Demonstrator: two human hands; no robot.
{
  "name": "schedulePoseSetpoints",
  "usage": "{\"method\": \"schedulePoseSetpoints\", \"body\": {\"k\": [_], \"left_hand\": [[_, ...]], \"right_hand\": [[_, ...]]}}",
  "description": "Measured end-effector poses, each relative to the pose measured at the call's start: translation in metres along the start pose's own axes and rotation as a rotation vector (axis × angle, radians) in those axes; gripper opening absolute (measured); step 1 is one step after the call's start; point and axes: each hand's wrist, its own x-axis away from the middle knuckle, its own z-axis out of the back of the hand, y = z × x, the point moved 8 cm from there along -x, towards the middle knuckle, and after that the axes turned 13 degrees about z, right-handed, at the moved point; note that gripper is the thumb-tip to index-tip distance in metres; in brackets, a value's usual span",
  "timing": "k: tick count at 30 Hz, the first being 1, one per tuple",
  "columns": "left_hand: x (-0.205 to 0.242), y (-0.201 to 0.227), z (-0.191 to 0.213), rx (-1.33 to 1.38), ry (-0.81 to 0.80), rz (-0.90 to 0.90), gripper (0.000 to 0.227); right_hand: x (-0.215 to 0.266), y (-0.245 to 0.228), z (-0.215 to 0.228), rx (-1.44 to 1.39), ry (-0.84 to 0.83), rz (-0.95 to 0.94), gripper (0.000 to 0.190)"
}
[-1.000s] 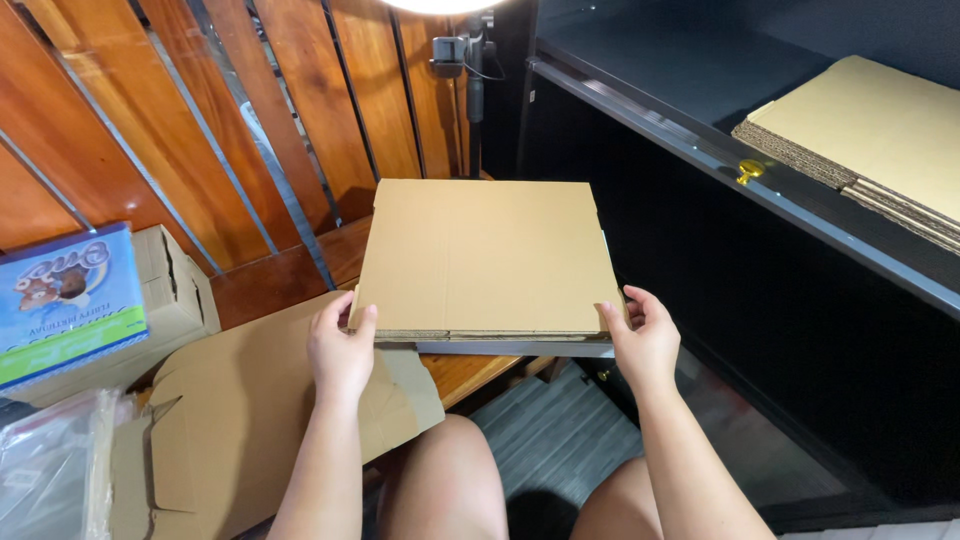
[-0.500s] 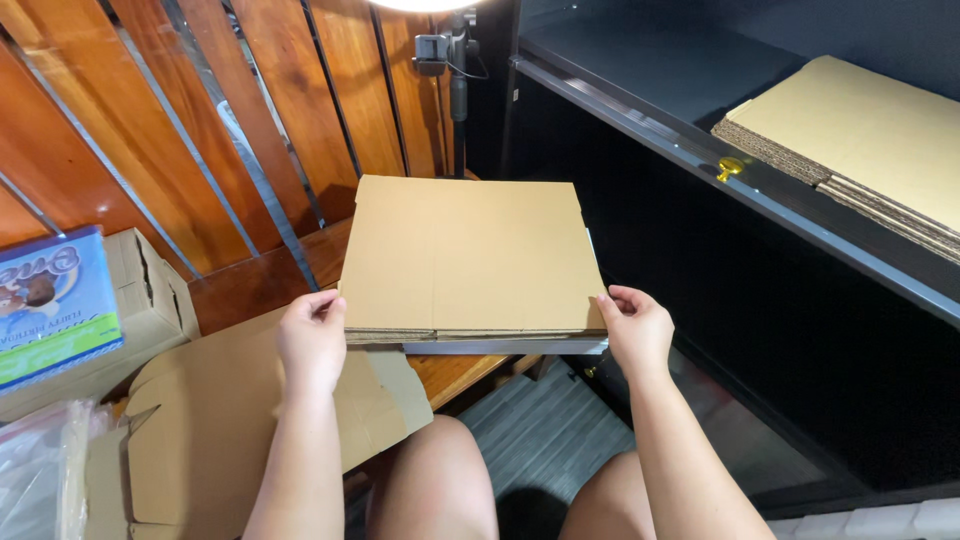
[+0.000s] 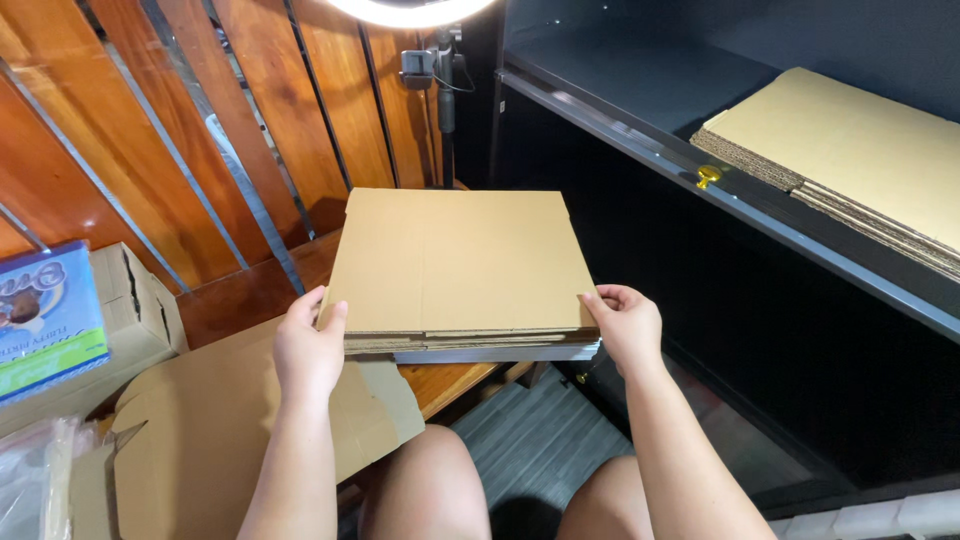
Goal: The person picks up flat cardboard sheets from a stack on a wooden surface and places them one by one onto a black shelf. The person repeats this action, moving the cardboard sheets from the lower stack to the shelf.
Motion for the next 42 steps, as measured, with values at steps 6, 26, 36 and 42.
{"method": "schedulePoseSetpoints", "body": {"k": [6, 26, 36, 42], "left_hand": [[0.005, -0.002, -0.006, -0.131, 0.021, 0.046, 0.059], [0.003, -0.012, -0.008, -0.099, -0.077, 0.093, 0.059], [0.005, -0.016, -0.008, -0.079, -0.073, 0.118, 0.059], [0.000, -0.020, -0.011, -0.072, -0.081, 0.121, 0.060]], "right_hand": [[0.008, -0.015, -0.002, 0.198, -0.063, 0.032, 0.046], [0.010, -0.001, -0.013, 0.285, -0.055, 0.027, 0.038], [0.023, -0.019, -0.011, 0.318, -0.058, 0.026, 0.036], [0.023, -0.020, -0.012, 0.325, -0.065, 0.024, 0.037]]}}
